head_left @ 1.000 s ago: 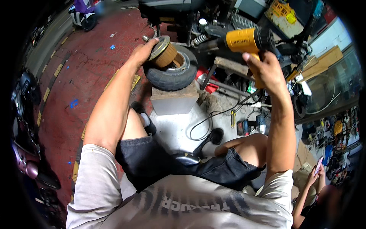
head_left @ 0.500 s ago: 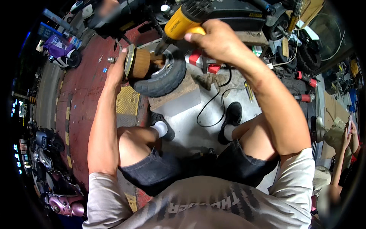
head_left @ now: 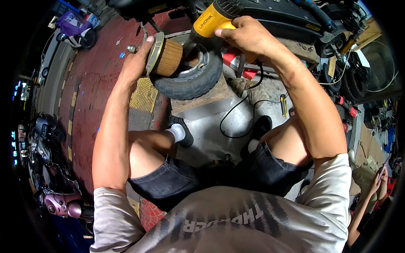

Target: The person uses a heat gun to apply heat to a circular mechanical component while cleaning it with a brush by hand. They rotate and manipulate the component, which is resting on a tire, to ensure all sides are treated.

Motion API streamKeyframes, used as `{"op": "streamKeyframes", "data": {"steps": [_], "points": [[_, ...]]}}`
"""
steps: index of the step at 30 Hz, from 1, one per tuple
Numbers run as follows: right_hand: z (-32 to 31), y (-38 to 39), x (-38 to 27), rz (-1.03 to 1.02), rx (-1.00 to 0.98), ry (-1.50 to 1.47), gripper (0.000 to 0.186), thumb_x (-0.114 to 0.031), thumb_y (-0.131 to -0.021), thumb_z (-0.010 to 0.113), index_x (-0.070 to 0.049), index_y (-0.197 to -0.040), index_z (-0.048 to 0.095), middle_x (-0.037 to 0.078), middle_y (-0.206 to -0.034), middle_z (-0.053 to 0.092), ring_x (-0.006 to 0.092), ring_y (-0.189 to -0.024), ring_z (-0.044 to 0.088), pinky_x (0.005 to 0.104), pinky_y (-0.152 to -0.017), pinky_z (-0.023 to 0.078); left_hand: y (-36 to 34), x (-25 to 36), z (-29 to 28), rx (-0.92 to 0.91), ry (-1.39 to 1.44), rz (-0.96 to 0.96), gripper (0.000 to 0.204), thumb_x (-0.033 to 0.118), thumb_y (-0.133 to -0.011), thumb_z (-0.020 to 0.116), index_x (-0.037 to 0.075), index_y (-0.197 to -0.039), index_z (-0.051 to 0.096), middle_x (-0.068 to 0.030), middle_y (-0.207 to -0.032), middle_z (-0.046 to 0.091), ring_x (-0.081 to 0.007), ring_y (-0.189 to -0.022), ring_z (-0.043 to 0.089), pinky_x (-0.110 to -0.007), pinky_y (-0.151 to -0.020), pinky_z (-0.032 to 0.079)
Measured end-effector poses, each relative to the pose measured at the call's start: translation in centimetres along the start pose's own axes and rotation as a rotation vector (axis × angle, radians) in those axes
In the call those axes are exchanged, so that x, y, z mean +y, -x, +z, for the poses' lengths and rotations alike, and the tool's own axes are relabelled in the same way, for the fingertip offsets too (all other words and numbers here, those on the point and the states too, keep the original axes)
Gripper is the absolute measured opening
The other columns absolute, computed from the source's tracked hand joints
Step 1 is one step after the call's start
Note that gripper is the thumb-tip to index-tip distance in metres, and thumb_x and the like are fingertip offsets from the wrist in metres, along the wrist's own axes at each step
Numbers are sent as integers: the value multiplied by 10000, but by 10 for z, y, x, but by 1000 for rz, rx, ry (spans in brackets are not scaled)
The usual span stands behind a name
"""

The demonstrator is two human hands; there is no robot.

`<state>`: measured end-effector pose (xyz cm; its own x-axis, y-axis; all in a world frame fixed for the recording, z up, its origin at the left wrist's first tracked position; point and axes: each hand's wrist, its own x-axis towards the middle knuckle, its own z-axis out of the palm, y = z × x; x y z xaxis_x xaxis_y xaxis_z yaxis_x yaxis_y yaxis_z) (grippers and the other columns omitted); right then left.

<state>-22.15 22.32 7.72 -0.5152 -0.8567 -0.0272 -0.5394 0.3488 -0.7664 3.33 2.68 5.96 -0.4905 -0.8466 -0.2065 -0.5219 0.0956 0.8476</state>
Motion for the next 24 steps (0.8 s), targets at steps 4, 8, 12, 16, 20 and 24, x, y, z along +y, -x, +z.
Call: {"op": "streamKeyframes", "data": {"steps": [4, 8, 12, 16, 20, 24], "points": [[3, -8, 6, -3, -50, -117, 415, -370, -975, 761, 41, -1024, 734, 77, -813, 721, 151, -752, 723, 305, -696, 579, -2, -1, -8, -46, 22, -10, 925, 712, -930, 642, -110, -1353, 646, -258, -1324, 669, -289, -1181, 660, -387, -1009, 508], [-6, -14, 6, 11, -112, -64, 411, -362, -1006, 735, 44, -1059, 702, 64, -833, 702, 133, -727, 703, 280, -637, 555, 7, 4, -5, -45, 36, 45, 893, 698, -944, 637, -96, -1354, 653, -256, -1318, 673, -280, -1175, 660, -400, -996, 517], [-5, -23, 22, -19, -141, -166, 428, -374, -1010, 727, 36, -1128, 695, 62, -826, 708, 114, -682, 667, 281, -606, 536, 3, 4, -5, -43, 25, 63, 877, 696, -948, 636, -92, -1331, 671, -256, -1288, 689, -285, -1161, 671, -397, -991, 525], [-11, -25, 22, 81, -174, -303, 304, -283, -1002, 711, 19, -973, 698, 68, -779, 684, 127, -565, 596, 288, -524, 502, 4, 4, -5, -37, 36, 41, 881, 691, -943, 647, -111, -1305, 678, -266, -1278, 696, -290, -1172, 678, -393, -1027, 519], [-13, -29, 20, 52, -203, -214, 342, -316, -1015, 699, 15, -933, 678, 77, -764, 676, 128, -543, 586, 297, -509, 491, 1, 0, -8, -33, 18, 77, 875, 685, -942, 648, -120, -1282, 689, -260, -1237, 715, -278, -1145, 692, -386, -1010, 526], [-16, -32, 19, 37, -194, -154, 398, -366, -1015, 701, 12, -894, 675, 78, -741, 682, 124, -528, 577, 306, -504, 483, 1, 1, -6, -28, 1, 88, 836, 691, -948, 631, -90, -1227, 734, -233, -1147, 749, -265, -1066, 711, -387, -982, 529]]}}
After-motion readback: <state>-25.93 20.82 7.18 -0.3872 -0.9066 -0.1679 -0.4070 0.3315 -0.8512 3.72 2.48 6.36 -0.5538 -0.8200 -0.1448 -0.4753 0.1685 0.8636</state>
